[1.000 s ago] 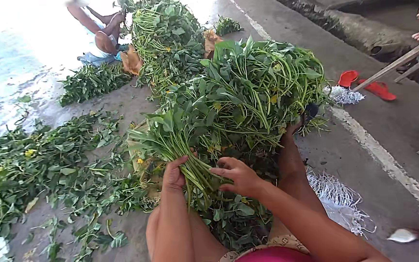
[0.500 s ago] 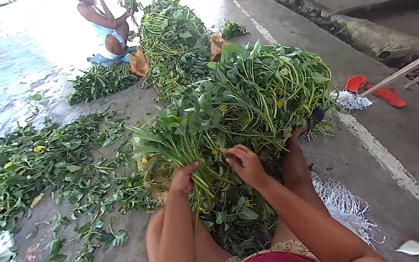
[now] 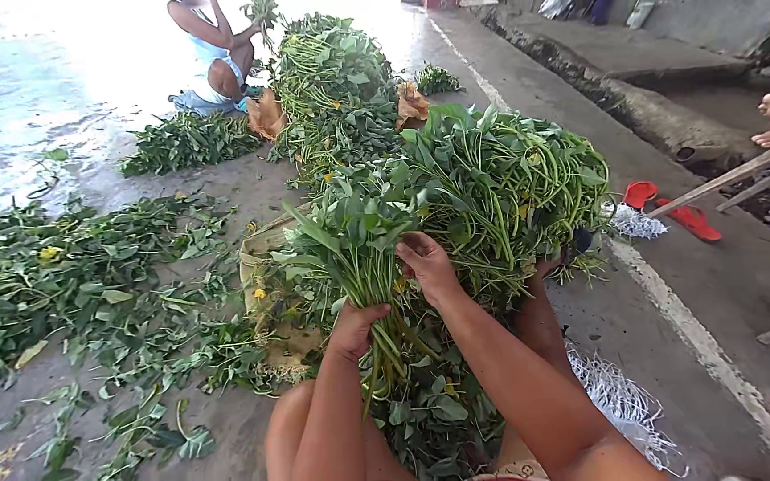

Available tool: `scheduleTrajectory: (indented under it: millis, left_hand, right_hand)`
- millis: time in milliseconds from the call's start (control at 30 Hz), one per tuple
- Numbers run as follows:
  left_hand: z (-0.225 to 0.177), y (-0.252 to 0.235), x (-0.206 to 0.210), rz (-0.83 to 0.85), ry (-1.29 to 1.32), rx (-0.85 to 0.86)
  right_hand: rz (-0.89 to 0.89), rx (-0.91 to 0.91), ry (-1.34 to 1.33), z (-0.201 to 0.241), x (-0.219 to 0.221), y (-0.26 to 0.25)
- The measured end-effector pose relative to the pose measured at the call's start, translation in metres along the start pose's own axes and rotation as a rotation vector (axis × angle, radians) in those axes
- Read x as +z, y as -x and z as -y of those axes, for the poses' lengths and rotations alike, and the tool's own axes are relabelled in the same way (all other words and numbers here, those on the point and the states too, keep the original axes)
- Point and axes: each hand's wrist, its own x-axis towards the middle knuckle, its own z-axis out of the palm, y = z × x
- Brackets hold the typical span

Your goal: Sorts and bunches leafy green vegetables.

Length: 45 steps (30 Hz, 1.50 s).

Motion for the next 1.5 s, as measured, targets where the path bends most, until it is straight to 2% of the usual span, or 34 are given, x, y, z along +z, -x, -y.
scheduleTrajectory:
  millis: [67,200,333,367,433,467,533,567,600,633,667,733,767,800,900,967,1000,1067,1133,1200,1267,1400,1500]
  left_hand:
    - [0.0,0.001,0.001,0.003,0.042,0.01]
    - [-0.003,-0.001,0.001,-0.048,0.168,0.005]
    - [-0.003,-0.002,0.004,-0.1,0.188,-0.021]
    - [-0.003,-0.002,0.004,-0.103,0.181,-0.024]
    - [-0.004,0.0,0.005,-0.1,0.171,-0.026]
    - [-0.004,0.001,0.005,-0.098,0.164,-0.028]
    - [-0.005,0.004,0.005,-0.086,0.144,-0.029]
    - [-0.004,0.005,0.004,-0.071,0.135,-0.03]
    - [-0.005,0.006,0.004,-0.056,0.129,-0.032]
    - [-0.006,0.006,0.005,-0.044,0.128,-0.035]
    - [-0.006,0.006,0.005,-0.034,0.138,-0.028]
    - [-0.008,0.005,0.002,-0.058,0.187,0.037]
    - [-0.009,0.004,0.0,-0.102,0.222,0.1]
    - [-0.009,0.001,-0.003,-0.161,0.264,0.171]
    - [-0.013,-0.009,-0.016,-0.352,0.405,0.297]
    - [-0.02,-0.011,-0.023,-0.43,0.47,0.266]
    - [-0.025,-0.01,-0.025,-0.452,0.47,0.225]
    - [-0.03,-0.004,-0.023,-0.438,0.413,0.123]
    - [-0.027,-0.001,-0.016,-0.36,0.343,0.046]
    - [-0.02,-0.001,-0.005,-0.311,0.32,0.015]
    - [-0.017,-0.002,0.003,-0.286,0.341,-0.009]
    - [-0.014,-0.003,-0.002,-0.175,0.365,-0.07]
    - [-0.011,-0.002,-0.002,-0.119,0.355,-0.093]
  right_hand:
    - [-0.045,-0.028,-0.011,0.001,0.004,-0.002]
    - [-0.132,-0.03,-0.197,0.002,0.009,0.003]
    - [-0.035,-0.058,-0.317,-0.007,0.008,0.008]
    - [-0.009,-0.058,-0.243,-0.006,0.007,0.007]
    - [0.074,-0.115,0.156,-0.002,0.0,0.003]
    - [0.142,-0.212,0.436,-0.001,-0.006,-0.001]
    - [0.253,-0.567,0.917,-0.005,-0.019,-0.013]
    - [0.297,-0.696,1.04,-0.004,-0.024,-0.021]
    - [0.331,-0.73,1.114,0.001,-0.027,-0.026]
    - [0.325,-0.676,1.143,0.009,-0.029,-0.03]
    - [0.269,-0.547,1.115,0.019,-0.032,-0.034]
    - [0.066,-0.25,0.878,0.029,-0.045,-0.049]
    - [0.023,-0.159,0.807,0.025,-0.054,-0.059]
    - [0.063,-0.089,0.86,0.017,-0.065,-0.066]
    - [0.396,0.105,1.424,-0.017,-0.087,-0.07]
    - [0.429,0.112,1.566,-0.025,-0.089,-0.06]
    - [0.38,0.064,1.528,-0.022,-0.086,-0.054]
    - [0.254,-0.055,1.285,-0.008,-0.071,-0.04]
    - [0.183,-0.081,0.992,0.003,-0.048,-0.023]
    - [0.171,-0.077,0.839,0.008,-0.025,-0.003]
    - [0.194,-0.145,0.788,0.004,-0.007,0.018]
    - [0.186,-0.455,0.796,-0.021,-0.006,0.041]
    - [0.278,-0.394,0.772,-0.023,-0.025,0.043]
